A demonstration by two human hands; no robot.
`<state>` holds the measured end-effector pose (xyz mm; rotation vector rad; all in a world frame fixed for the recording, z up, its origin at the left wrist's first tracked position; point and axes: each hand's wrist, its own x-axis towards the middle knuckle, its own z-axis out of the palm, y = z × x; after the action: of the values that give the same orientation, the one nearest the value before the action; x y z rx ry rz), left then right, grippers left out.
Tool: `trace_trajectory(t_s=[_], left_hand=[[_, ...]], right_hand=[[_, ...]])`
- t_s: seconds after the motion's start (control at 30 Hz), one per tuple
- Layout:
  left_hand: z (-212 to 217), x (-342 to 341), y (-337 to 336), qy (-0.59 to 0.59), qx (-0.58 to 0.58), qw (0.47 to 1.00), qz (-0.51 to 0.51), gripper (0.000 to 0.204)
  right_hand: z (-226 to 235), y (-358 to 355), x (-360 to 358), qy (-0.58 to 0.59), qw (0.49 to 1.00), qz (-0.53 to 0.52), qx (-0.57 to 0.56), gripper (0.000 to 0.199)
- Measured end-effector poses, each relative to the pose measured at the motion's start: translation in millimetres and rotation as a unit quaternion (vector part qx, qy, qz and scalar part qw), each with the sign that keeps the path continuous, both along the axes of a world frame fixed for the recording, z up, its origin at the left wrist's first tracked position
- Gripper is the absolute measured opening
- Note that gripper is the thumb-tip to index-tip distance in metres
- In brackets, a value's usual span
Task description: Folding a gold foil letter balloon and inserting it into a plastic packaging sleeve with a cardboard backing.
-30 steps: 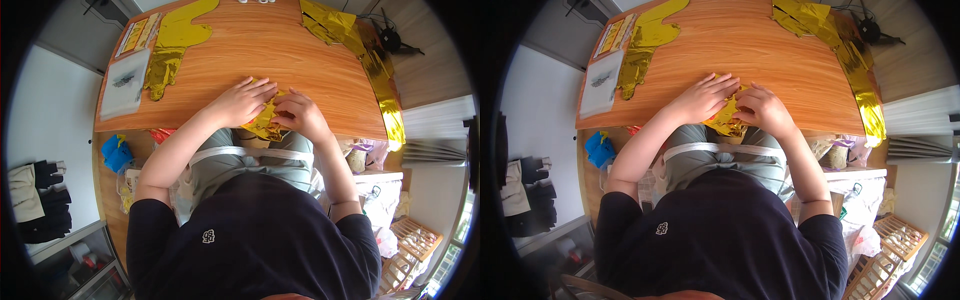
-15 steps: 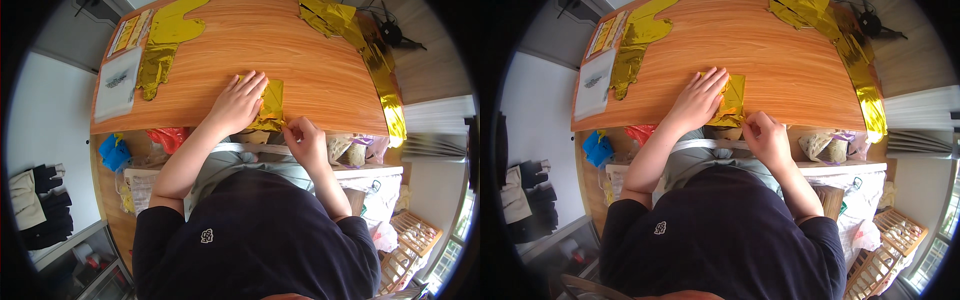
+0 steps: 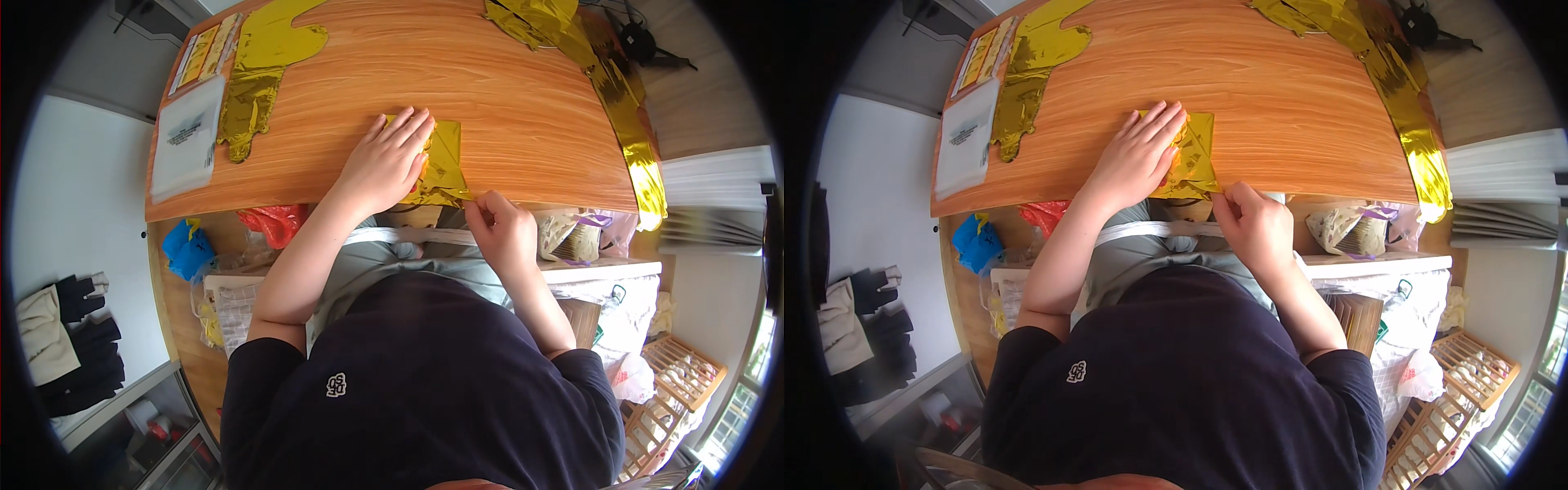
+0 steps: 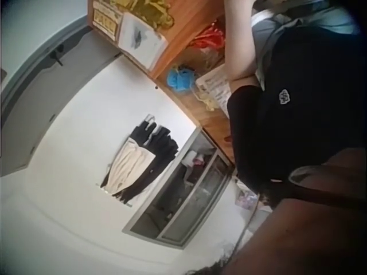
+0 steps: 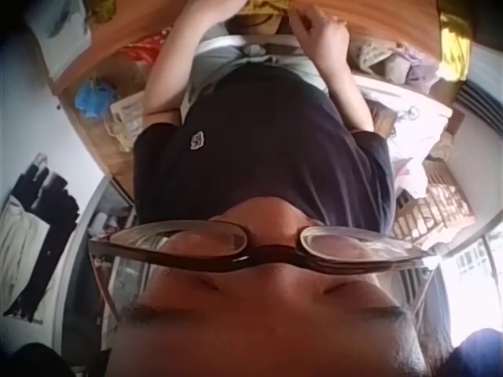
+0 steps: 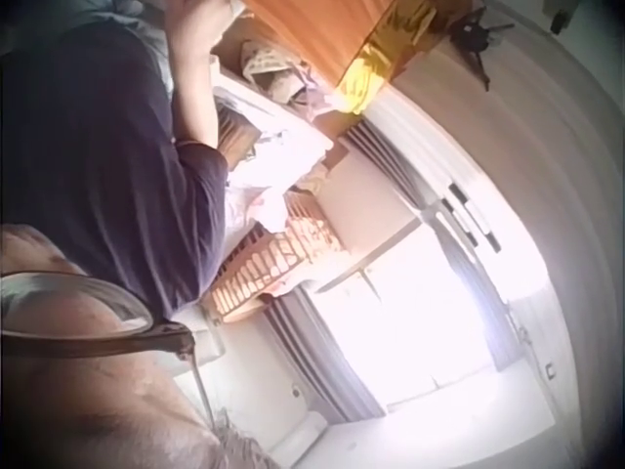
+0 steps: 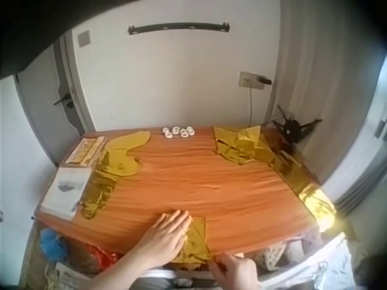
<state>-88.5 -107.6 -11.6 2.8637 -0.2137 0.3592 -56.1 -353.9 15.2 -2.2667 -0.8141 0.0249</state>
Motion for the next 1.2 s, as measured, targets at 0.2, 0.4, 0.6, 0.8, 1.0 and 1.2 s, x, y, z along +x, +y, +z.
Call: trace_trajectory(t_s=[0.2,0.4,0.6,0.8,1.0,1.2], left_hand=[[-1,2,-1,-0.006,-0.005,1.000,-0.008,0.053],[0,1,0,0.029,-0.006,1.000,-0.002,0.057],[0,0,0,0.027,-0.007,1.000,-0.002,0.057],[0,1,-1,0.028,0.001,1.000,0.000,0.055],[0,1,0,0.028,0.006,1.000,-0.001,0.055],[2,1,2,0.022,-0.001,1.000,-0.009,0.055]], right_hand=[[-28,6,-7,0.021,0.989,-0.009,0.147,0.018],[-20,10,-10,0.268,0.927,-0.049,0.259,0.012],[-23,5,-8,0.074,0.980,0.003,0.183,0.010],[-35,-7,-6,0.129,0.977,0.015,0.171,0.017],[-27,-17,-3,0.141,0.978,0.056,0.144,0.019],[-12,-35,32,-0.036,0.983,0.161,0.085,0.028]])
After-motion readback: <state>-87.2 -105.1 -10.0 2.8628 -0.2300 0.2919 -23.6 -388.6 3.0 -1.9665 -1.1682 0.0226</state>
